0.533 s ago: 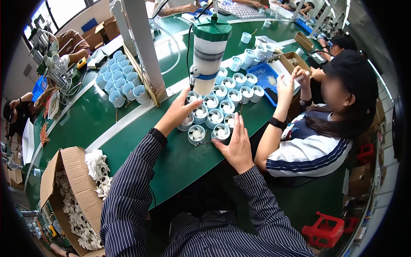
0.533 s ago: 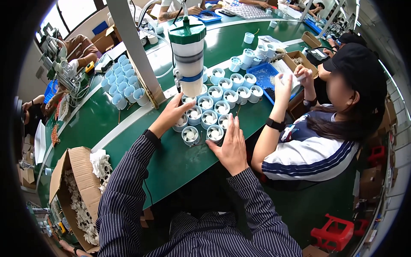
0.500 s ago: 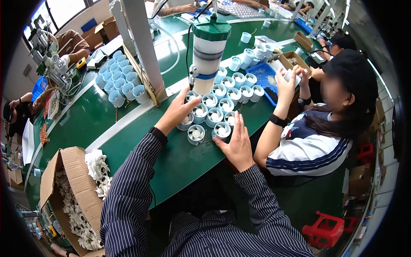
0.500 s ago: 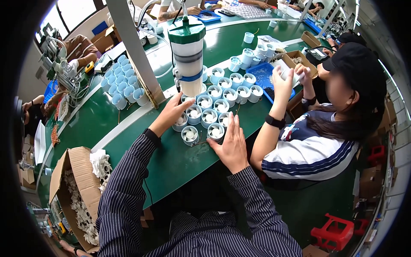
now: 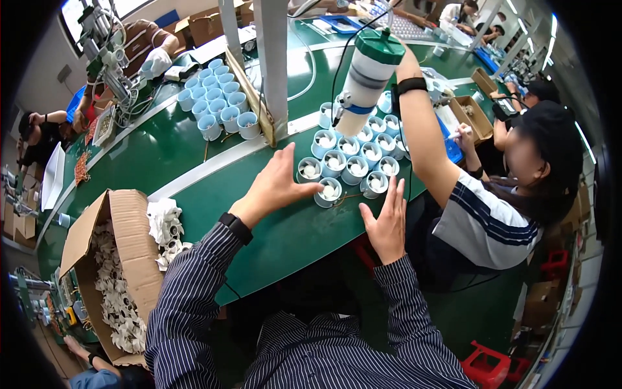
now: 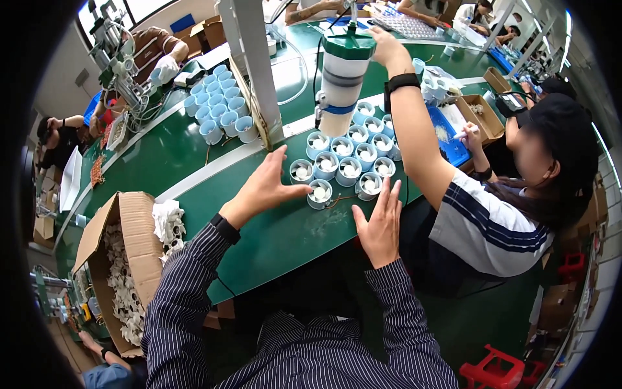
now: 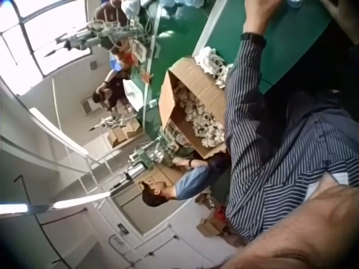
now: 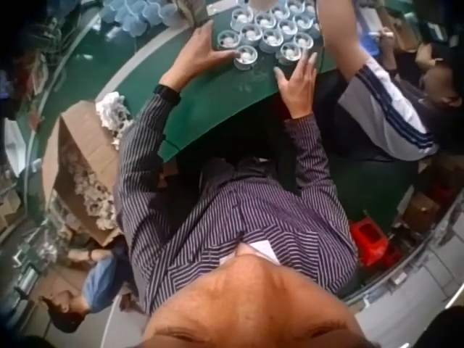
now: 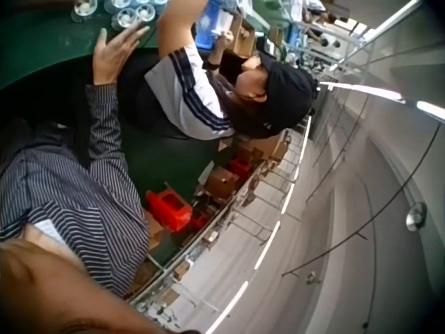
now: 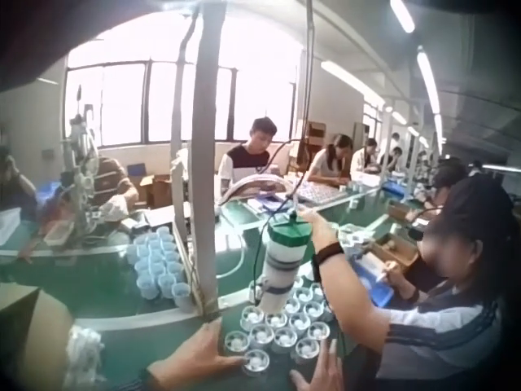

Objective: The person picks up fan blades from a box, inserts them into fan housings, and arranges the housings on the table. They then pick up a dispenser and apply a substance to the center of each fan housing.

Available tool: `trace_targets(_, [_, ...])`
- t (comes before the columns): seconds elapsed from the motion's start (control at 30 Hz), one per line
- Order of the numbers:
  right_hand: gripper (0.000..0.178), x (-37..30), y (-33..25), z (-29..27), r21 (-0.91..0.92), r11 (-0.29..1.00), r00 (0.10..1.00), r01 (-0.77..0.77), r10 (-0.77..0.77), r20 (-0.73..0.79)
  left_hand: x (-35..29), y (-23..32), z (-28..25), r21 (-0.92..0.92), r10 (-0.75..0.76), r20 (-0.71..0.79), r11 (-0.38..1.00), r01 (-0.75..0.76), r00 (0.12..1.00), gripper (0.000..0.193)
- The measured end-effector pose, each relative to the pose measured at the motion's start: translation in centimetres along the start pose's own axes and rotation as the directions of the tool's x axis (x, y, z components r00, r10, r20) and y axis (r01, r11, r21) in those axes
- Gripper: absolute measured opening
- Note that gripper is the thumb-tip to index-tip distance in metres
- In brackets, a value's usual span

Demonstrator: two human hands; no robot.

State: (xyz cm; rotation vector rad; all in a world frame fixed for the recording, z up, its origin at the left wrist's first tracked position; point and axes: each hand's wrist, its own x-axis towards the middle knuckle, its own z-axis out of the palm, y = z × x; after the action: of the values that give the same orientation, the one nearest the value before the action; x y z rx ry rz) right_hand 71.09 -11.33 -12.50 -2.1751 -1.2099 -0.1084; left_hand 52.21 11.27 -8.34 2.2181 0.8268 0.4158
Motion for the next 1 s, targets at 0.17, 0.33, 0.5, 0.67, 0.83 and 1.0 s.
trace_targets(0.17, [0.077,-2.0,-2.5,-1.9,0.053,0.991,0.991,0.125,-0.126,0.034,-2.5,3.2,3.2,0.305,-0.013,0.017,0.952,0.007,1.000,0.130])
trace_targets(0.33, [0.062,-1.8,-3.6,-1.6,0.153,0.976,0.983,0.157,-0.169,0.065,-2.4,2.6,4.8,0.286,0.012,-0.121,0.958,0.023,0.993,0.122])
trace_targets(0.5, [0.050,-1.0,-3.6,-1.9,0.209,0.957,0.966,0.202,-0.230,0.117,-1.7,1.0,3.7,0.279,-0.014,-0.135,0.959,0.052,0.991,0.107])
trace_targets(0.67, [0.044,-0.5,-4.1,-0.8,0.334,0.919,0.934,0.209,-0.288,0.209,-0.4,-1.4,3.3,0.237,-0.030,-0.161,0.969,0.068,0.986,0.097])
trace_targets(0.83, [0.044,0.2,-5.4,-0.2,0.383,0.913,0.926,0.142,-0.259,0.274,1.9,-2.8,3.5,0.146,-0.044,-0.238,0.986,0.080,0.970,0.088])
trace_targets(1.0, [0.045,0.4,-4.6,1.8,0.306,0.900,0.892,0.310,-0.387,0.232,2.2,-2.7,4.0,0.048,-0.100,-0.287,0.992,0.118,0.953,0.086])
